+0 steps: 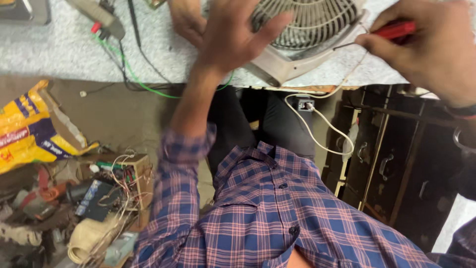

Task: The person tests a green circuit board with a multimeter, then disassembles a small fan to remove its internal batteries. They place the batteries into a drawer and retrieve a remote control.

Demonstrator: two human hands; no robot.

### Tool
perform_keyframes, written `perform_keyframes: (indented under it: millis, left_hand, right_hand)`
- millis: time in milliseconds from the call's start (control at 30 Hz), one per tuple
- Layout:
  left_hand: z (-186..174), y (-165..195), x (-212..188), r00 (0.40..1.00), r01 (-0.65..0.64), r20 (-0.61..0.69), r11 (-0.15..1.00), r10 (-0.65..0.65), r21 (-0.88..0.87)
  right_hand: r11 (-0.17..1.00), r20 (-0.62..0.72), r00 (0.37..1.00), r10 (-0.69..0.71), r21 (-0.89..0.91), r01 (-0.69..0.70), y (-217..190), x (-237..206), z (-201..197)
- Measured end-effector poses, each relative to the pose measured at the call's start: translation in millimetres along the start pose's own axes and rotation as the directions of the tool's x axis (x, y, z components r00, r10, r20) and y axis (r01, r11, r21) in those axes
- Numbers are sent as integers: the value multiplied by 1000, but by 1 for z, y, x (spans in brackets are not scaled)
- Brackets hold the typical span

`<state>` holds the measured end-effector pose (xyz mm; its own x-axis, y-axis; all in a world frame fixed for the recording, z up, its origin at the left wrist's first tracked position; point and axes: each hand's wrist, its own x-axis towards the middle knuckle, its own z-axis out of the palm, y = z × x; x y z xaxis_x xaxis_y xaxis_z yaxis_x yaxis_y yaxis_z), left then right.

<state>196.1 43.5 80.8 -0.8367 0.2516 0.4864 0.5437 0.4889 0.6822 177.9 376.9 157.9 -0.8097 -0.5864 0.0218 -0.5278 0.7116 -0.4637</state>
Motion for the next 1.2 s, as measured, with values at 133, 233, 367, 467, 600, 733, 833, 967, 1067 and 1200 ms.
perform_keyframes:
  millis: [133,233,367,467,600,733,833,967,1067,1200]
  left_hand:
    - [-3,21,-102,888,161,-402,969,-224,-185]
    - [20,20,-141,725,326,-585,929,-363,-173]
    - [37,17,-159,812,307,-496,948,-308,-86]
    - [37,7,-157,938,131,-345,942,-17,310]
    - [37,-7,-146,951,37,-290,887,111,461]
    - [40,-9,-135,960,7,-240,843,145,537]
    - [45,-7,-120,982,67,-187,857,35,511]
    - [61,-3,-101,963,-72,-174,820,206,568]
    - [75,-1,-93,945,-64,-234,829,230,556]
    - [76,-6,-88,950,-88,-229,883,214,461]
  right_hand:
    - [981,-49,994,102,168,-93,13,-8,24]
    - [963,61,991,123,233,-134,1,-15,59]
    - [992,-75,990,-124,20,125,-32,-20,101]
    - [986,-200,971,-130,75,148,-56,-21,117]
    - [969,-314,918,-244,-49,241,-80,-19,132]
    - [976,-355,910,-215,-41,214,-60,-8,122]
    - [990,-361,925,-118,-113,82,-29,-9,112]
    - [982,-541,827,-156,-172,73,-11,-23,132]
    - [961,-586,774,-238,-256,101,-7,-28,143]
    - [920,-588,721,-367,-346,186,-4,-20,149]
